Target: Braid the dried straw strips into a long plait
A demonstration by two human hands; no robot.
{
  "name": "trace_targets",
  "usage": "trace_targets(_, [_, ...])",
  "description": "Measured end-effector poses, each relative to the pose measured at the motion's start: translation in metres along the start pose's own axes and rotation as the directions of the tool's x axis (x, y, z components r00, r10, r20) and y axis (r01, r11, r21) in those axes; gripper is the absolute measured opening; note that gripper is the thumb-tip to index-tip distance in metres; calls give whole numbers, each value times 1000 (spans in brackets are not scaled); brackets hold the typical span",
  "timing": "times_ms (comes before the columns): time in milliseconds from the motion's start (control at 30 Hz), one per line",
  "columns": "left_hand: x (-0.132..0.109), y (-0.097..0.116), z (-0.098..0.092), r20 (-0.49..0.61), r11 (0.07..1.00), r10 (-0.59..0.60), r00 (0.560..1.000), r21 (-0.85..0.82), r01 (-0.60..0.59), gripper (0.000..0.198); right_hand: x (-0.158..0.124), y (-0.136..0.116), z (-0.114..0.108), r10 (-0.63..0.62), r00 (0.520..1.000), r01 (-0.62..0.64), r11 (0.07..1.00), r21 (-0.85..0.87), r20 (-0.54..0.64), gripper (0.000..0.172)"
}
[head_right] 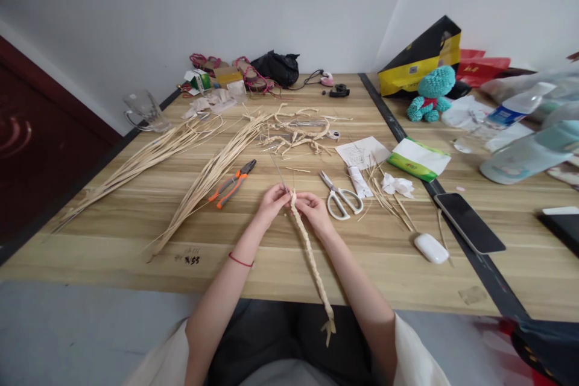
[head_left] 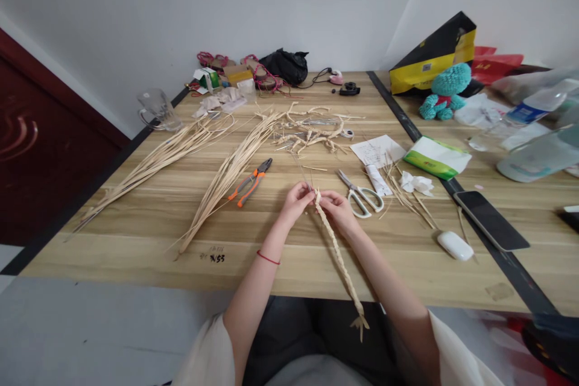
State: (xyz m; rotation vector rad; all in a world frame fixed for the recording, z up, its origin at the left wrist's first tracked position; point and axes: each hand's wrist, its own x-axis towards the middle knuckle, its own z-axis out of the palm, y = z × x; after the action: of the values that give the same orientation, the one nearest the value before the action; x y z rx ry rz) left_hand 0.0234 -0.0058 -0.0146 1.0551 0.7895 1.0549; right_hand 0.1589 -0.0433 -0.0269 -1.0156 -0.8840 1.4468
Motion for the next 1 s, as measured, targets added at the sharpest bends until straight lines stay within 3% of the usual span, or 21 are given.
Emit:
trace_targets(433, [1, -2, 1, 28, 1000, 9, 1000, 26, -9, 32, -1, -7, 7, -13, 998, 11, 999, -45, -56, 32])
trace_targets(1000, [-3, 7, 4, -16, 998, -61, 998, 11, 61, 23, 0, -3, 3, -31, 999, 31, 999, -42, 9, 32])
